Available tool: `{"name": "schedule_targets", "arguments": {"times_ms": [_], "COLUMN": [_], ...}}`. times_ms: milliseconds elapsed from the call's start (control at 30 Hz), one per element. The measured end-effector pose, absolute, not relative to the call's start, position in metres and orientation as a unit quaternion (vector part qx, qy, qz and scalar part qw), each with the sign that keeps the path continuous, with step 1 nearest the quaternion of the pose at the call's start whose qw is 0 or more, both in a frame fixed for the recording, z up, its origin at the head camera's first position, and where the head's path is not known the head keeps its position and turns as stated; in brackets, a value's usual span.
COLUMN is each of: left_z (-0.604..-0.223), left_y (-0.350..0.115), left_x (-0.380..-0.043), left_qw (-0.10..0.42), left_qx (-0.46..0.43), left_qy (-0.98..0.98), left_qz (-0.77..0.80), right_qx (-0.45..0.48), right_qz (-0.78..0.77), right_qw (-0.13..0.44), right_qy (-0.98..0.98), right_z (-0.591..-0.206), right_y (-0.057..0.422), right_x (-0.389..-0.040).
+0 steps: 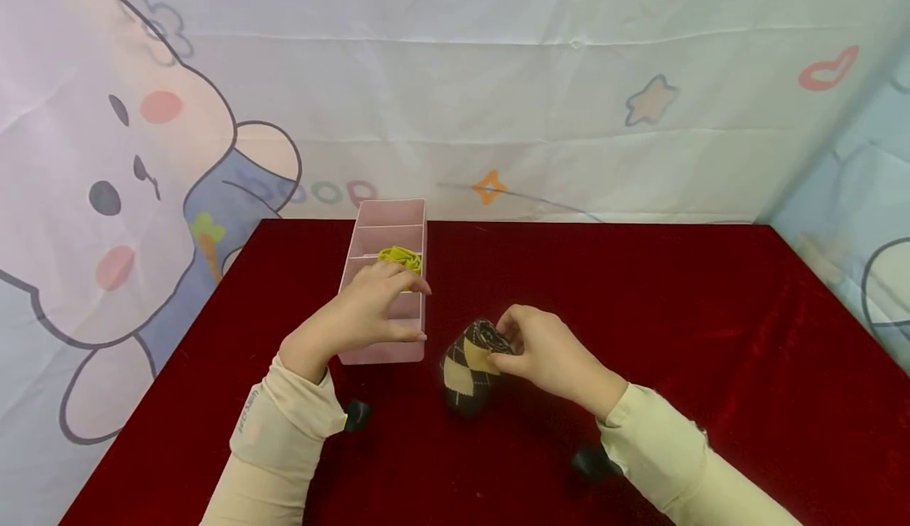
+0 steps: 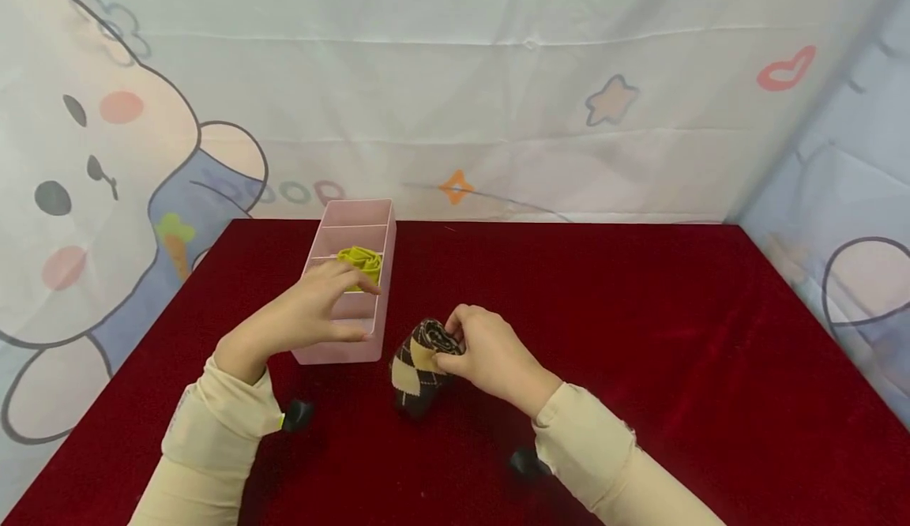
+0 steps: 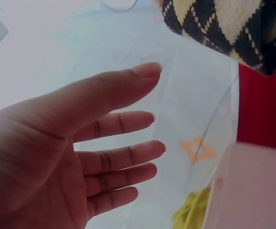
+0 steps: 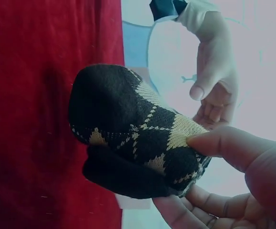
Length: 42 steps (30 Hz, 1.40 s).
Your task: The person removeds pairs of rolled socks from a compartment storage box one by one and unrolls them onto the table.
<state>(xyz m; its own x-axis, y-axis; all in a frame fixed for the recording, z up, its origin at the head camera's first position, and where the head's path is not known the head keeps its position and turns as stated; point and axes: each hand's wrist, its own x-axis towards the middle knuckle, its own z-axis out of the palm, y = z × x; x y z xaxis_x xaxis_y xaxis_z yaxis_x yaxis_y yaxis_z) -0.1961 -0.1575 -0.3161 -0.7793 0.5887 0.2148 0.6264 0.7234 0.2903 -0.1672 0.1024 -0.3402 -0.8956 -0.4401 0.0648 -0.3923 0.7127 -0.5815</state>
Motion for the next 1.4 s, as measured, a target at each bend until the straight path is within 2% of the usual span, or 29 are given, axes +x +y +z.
{"name": "schedule_targets", "arguments": {"times_ms": [500, 733, 867, 933, 1000, 1167, 1267, 1400], "left_z": [-0.335, -0.352, -0.364, -0.37, -0.374, -0.384, -0.388, -0.391], "left_y": [-0.1, -0.083, -0.08, -0.079, -0.078, -0.078, -0.078, -0.078], "left_x": [-0.168, -0.16, -0.161, -0.162, -0.163, -0.165, -0.165, -0.166], "left_qw": [0.058, 0.054, 0.072, 0.091, 0.111, 0.156, 0.181, 0.209], "left_qx": [-0.471, -0.476, -0.474, -0.474, -0.47, -0.451, -0.437, -0.42], "left_qy": [-0.875, -0.877, -0.877, -0.875, -0.875, -0.878, -0.881, -0.881], "left_qz": [-0.098, -0.03, -0.025, -0.029, -0.031, -0.027, -0.031, -0.056], "right_qx": [-0.159, -0.154, -0.141, -0.144, -0.171, -0.32, -0.393, -0.415], "right_qz": [-0.324, -0.286, -0.247, -0.214, -0.182, -0.138, -0.119, -0.096], "right_qw": [0.058, 0.077, 0.082, 0.054, -0.003, -0.15, -0.177, -0.177], "right_qy": [0.931, 0.942, 0.955, 0.965, 0.968, 0.925, 0.895, 0.887], "right_z": [-0.372, -0.375, -0.375, -0.376, -0.377, -0.384, -0.386, -0.387], "right_y": [0.135, 0.144, 0.148, 0.148, 0.147, 0.145, 0.146, 0.147], "right_x": [-0.16, -0.162, -0.161, -0.161, -0.161, -0.163, -0.166, -0.171]}}
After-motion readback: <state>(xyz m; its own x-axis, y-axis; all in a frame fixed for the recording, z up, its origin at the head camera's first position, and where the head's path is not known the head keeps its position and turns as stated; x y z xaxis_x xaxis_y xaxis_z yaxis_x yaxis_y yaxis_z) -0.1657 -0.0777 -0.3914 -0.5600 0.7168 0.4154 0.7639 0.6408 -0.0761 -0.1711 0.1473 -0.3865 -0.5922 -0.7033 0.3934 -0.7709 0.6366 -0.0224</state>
